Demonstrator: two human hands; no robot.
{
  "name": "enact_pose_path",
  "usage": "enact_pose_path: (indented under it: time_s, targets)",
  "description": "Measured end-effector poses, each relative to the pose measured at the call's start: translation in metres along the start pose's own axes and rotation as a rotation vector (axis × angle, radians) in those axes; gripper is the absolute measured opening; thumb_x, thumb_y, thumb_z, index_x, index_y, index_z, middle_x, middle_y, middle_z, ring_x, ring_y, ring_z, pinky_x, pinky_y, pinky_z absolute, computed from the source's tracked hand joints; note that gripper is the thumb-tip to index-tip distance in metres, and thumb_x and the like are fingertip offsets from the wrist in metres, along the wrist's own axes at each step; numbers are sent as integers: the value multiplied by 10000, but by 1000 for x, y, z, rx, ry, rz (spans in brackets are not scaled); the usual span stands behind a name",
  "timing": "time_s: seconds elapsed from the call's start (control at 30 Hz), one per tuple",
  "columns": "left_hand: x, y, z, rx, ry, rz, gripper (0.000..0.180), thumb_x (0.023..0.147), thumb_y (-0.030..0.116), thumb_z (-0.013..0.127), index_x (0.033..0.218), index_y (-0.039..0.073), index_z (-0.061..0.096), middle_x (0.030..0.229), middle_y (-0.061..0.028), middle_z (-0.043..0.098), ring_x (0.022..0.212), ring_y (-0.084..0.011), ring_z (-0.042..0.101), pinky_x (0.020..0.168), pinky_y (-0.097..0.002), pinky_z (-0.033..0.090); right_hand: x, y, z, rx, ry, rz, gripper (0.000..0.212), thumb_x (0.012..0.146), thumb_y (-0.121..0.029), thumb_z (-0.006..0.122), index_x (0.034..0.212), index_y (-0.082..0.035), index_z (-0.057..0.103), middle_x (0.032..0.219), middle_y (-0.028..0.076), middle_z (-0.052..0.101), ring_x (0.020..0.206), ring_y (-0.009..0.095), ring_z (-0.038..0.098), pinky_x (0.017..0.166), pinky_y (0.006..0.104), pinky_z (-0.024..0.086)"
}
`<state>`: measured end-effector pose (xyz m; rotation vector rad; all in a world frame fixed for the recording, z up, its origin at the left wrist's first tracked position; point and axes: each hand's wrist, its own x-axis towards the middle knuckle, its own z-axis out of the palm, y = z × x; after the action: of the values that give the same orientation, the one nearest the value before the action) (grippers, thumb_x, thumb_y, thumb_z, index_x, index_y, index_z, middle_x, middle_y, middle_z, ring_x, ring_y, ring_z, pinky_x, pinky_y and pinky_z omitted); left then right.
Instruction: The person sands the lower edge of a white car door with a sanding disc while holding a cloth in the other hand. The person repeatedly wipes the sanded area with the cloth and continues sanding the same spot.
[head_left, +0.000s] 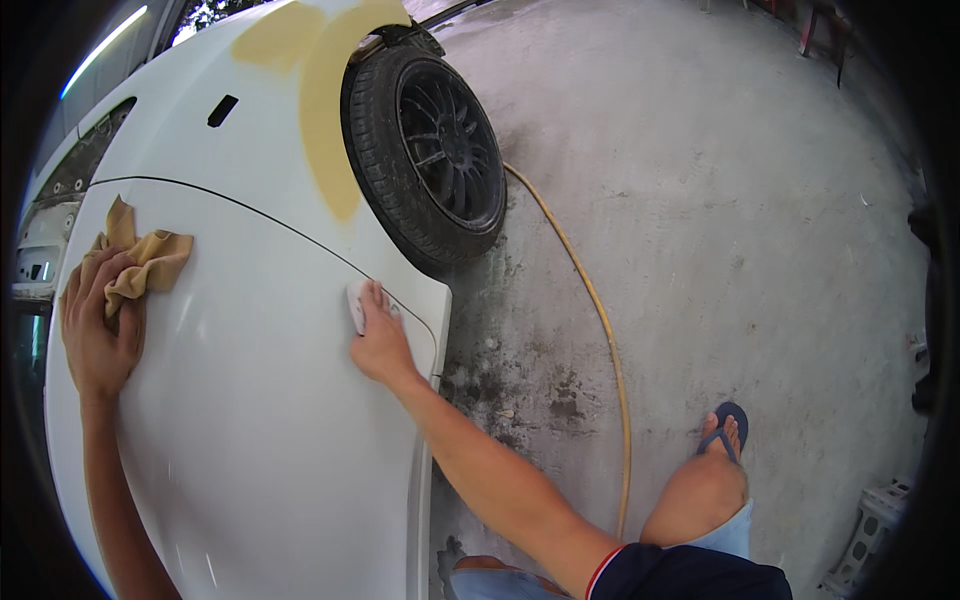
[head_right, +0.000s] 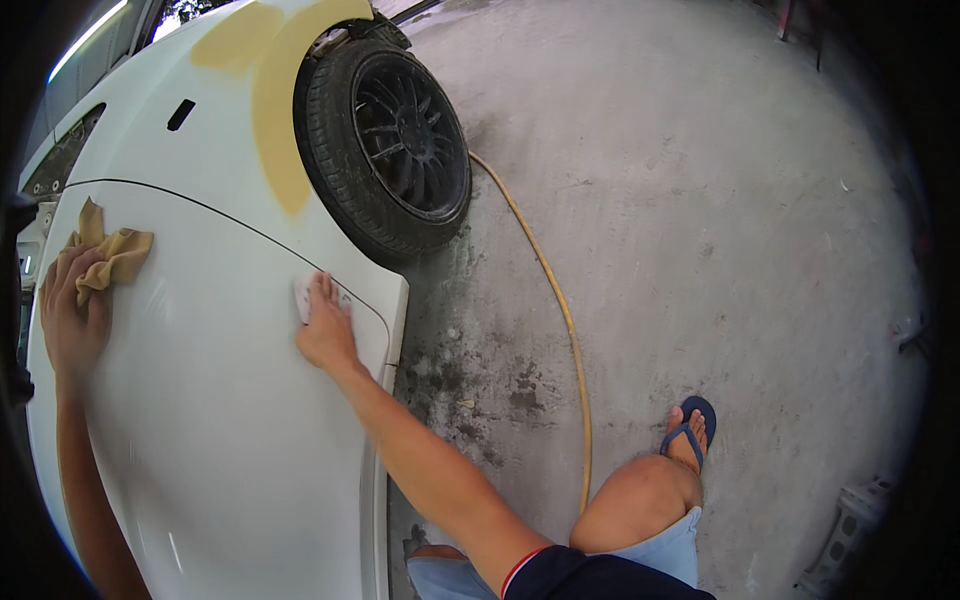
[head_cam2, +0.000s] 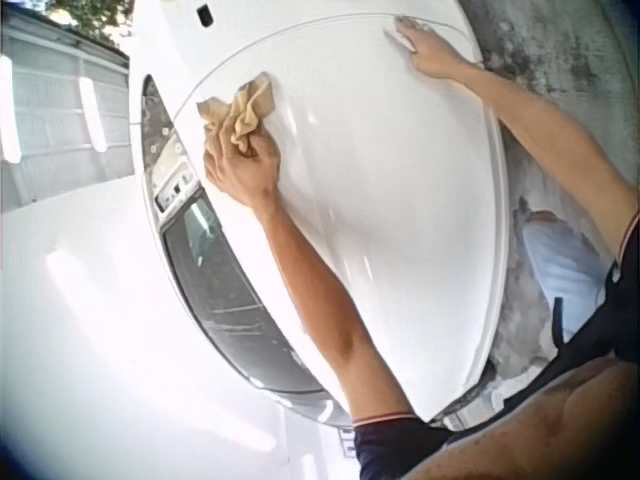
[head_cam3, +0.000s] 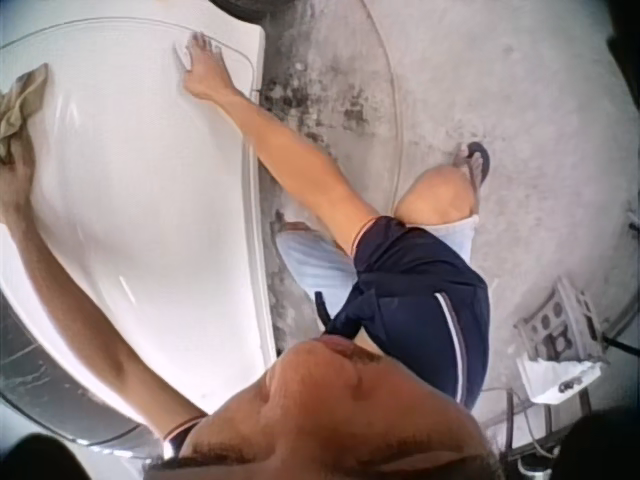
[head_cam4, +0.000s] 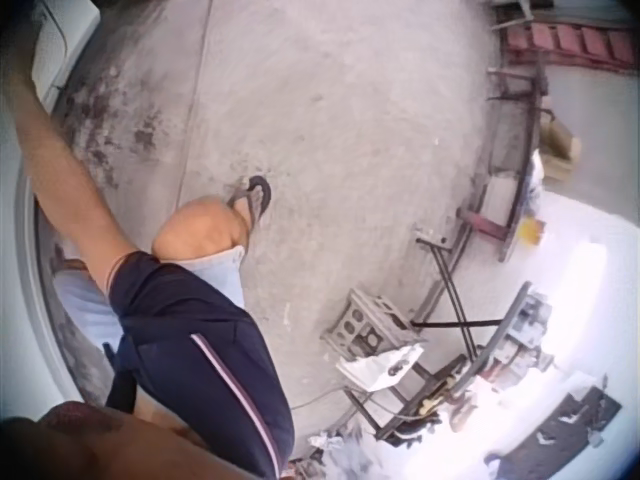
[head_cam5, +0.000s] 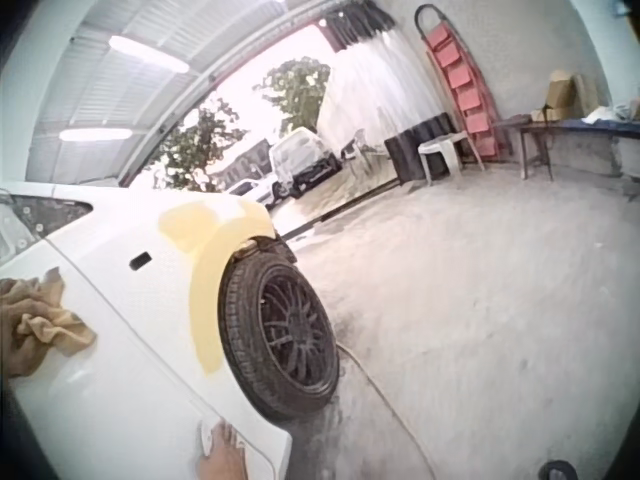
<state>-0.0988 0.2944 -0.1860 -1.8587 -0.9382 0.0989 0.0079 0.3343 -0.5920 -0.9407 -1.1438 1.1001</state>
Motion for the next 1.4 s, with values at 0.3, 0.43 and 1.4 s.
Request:
enact_pose_path:
  time_s: [0.3,0.43,1.4]
  targets:
    - [2,0,4,-31,-25,0,332,865,116,630,1183,64,709,1299,-105,705,1283,-347,610,1134,-455,421,-6,44,32,120,81,157,697,1085,-255,469,1702,-75,199,1784,183,144,1654,368,93,1300,602,66]
    - [4,6,-3,-35,28,-26,342,846,122,633,1176,88,716,1289,-88,708,1281,-350,604,1142,-462,410,-12,38,39,85,193,290,725,1149,-511,300,1711,-77,157,1787,181,116,1653,378,67,1302,604,52]
    - [10,18,-15,-91,19,-64,313,829,151,672,1134,95,717,1247,-81,713,1202,-359,610,1075,-464,425,-20,13,8,-414,-39,531,645,1114,-355,350,1700,-115,231,1725,163,325,1600,402,265,1302,627,100]
